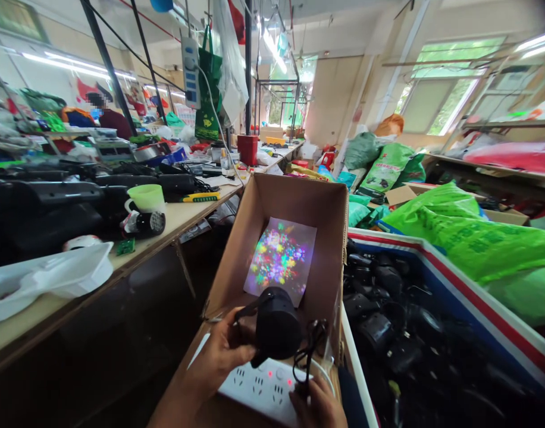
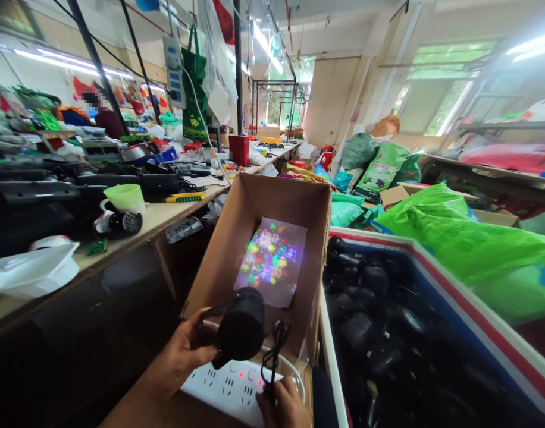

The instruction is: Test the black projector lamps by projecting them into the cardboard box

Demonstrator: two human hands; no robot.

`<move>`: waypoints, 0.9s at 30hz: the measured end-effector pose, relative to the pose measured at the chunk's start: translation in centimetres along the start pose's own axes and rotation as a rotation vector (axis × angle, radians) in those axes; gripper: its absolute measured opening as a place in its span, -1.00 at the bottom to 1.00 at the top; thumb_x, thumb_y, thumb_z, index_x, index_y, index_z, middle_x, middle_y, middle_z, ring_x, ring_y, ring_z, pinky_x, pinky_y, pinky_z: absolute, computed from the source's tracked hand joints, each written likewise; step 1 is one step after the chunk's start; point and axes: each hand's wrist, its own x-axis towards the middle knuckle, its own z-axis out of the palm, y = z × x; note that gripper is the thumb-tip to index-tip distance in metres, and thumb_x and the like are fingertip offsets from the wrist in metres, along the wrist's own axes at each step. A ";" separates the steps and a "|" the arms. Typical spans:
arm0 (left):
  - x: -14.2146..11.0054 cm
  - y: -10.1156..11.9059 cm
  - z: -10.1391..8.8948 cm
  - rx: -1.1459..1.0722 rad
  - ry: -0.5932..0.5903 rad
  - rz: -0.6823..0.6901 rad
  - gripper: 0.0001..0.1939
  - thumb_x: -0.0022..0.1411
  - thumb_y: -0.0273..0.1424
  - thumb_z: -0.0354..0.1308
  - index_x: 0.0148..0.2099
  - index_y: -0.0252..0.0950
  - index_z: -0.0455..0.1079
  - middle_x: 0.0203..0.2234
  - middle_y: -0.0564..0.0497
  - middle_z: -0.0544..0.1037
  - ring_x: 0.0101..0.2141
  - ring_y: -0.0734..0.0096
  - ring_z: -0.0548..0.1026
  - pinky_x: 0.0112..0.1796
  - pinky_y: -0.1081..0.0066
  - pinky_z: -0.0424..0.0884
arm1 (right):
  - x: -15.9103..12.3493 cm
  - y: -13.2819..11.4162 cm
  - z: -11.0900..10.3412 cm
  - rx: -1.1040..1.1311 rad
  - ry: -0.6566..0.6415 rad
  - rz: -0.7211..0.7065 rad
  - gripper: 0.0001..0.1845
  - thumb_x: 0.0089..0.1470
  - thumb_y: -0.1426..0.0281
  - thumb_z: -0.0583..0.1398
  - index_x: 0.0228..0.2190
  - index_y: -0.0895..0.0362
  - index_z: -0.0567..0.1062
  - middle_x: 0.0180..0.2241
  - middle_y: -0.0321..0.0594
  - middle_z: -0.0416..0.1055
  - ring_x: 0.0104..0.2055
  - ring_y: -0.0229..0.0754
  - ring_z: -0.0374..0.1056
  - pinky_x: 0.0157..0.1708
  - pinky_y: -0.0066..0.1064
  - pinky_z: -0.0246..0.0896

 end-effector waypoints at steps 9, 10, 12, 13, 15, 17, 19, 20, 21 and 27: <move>-1.2 -0.9 1.1 0.469 0.033 0.014 -0.62 0.06 -0.46 0.17 -0.02 -0.24 0.34 -0.44 0.06 0.47 -0.40 0.35 0.41 -0.36 0.44 0.30 | 1.2 -2.2 -2.1 0.128 -0.181 0.005 -0.73 0.06 0.24 0.14 -0.58 0.10 0.44 -0.52 -0.22 0.36 -0.47 -0.18 0.33 -0.47 -0.43 0.23; -1.3 -1.0 1.2 0.506 0.028 0.015 -0.61 0.07 -0.47 0.16 -0.01 -0.23 0.33 -0.44 0.07 0.47 -0.39 0.33 0.41 -0.35 0.43 0.30 | 1.3 -2.2 -2.3 0.143 -0.207 -0.015 -0.75 0.05 0.27 0.15 -0.59 0.11 0.43 -0.50 -0.21 0.37 -0.44 -0.16 0.33 -0.45 -0.42 0.24; -1.5 -0.8 1.5 0.586 0.007 0.014 -0.60 0.08 -0.50 0.13 0.01 -0.24 0.32 -0.45 0.08 0.46 -0.40 0.34 0.40 -0.36 0.44 0.30 | 1.6 -2.3 -2.5 0.184 -0.230 0.008 -0.77 0.03 0.30 0.16 -0.59 0.11 0.44 -0.51 -0.21 0.38 -0.45 -0.16 0.34 -0.47 -0.43 0.24; -1.5 -0.7 1.5 0.633 -0.005 0.016 -0.61 0.08 -0.51 0.11 0.01 -0.25 0.32 -0.46 0.08 0.45 -0.41 0.36 0.39 -0.37 0.45 0.29 | 1.7 -2.3 -2.7 0.217 -0.225 0.050 -0.78 0.02 0.29 0.17 -0.58 0.11 0.45 -0.52 -0.21 0.38 -0.47 -0.17 0.34 -0.49 -0.43 0.24; -1.7 -0.6 1.6 0.725 -0.031 0.038 -0.62 0.09 -0.53 0.09 0.00 -0.24 0.33 -0.46 0.09 0.45 -0.44 0.39 0.37 -0.41 0.47 0.28 | 1.7 -2.5 -3.0 0.341 -0.202 0.184 -0.78 0.00 0.23 0.19 -0.52 0.12 0.50 -0.53 -0.20 0.42 -0.50 -0.15 0.35 -0.53 -0.42 0.27; -1.9 -0.8 1.6 0.783 -0.069 0.076 -0.61 0.12 -0.54 0.08 0.02 -0.22 0.32 -0.45 0.10 0.46 -0.45 0.41 0.38 -0.41 0.49 0.29 | 1.9 -3.0 -3.5 0.510 -0.199 0.324 -0.75 -0.04 0.18 0.21 -0.46 0.12 0.51 -0.48 -0.17 0.47 -0.46 -0.10 0.40 -0.49 -0.38 0.34; -2.2 -1.4 1.6 0.804 -0.103 0.137 -0.58 0.13 -0.56 0.07 0.05 -0.19 0.29 -0.37 0.09 0.50 -0.39 0.40 0.44 -0.33 0.48 0.34 | 2.1 -3.7 -4.1 0.613 -0.189 0.408 -0.72 -0.08 0.14 0.25 -0.43 0.10 0.52 -0.45 -0.17 0.50 -0.40 -0.06 0.44 -0.43 -0.36 0.38; -2.3 -1.8 1.7 0.817 -0.120 0.173 -0.55 0.12 -0.58 0.06 0.07 -0.18 0.27 -0.31 0.07 0.52 -0.33 0.39 0.46 -0.28 0.47 0.35 | 2.2 -4.1 -4.5 0.622 -0.191 0.434 -0.72 -0.10 0.14 0.26 -0.40 0.09 0.53 -0.42 -0.18 0.51 -0.37 -0.05 0.45 -0.40 -0.36 0.39; -2.4 -2.2 1.7 0.840 -0.135 0.215 -0.51 0.11 -0.61 0.04 0.08 -0.17 0.25 -0.25 0.05 0.53 -0.27 0.37 0.48 -0.21 0.45 0.36 | 2.3 -4.5 -4.8 0.614 -0.194 0.455 -0.70 -0.11 0.15 0.28 -0.35 0.08 0.53 -0.38 -0.19 0.52 -0.33 -0.04 0.45 -0.35 -0.36 0.39; -3.6 -3.7 2.5 1.039 -0.235 0.515 -0.41 0.08 -0.70 -0.04 0.14 -0.20 0.17 -0.07 -0.09 0.50 -0.02 0.27 0.42 -0.02 0.32 0.35 | 0.9 -5.1 -5.3 1.007 -0.122 0.656 -0.39 -0.21 0.15 0.34 -0.06 -0.01 0.40 -0.16 -0.19 0.50 -0.05 0.08 0.36 -0.17 -0.21 0.33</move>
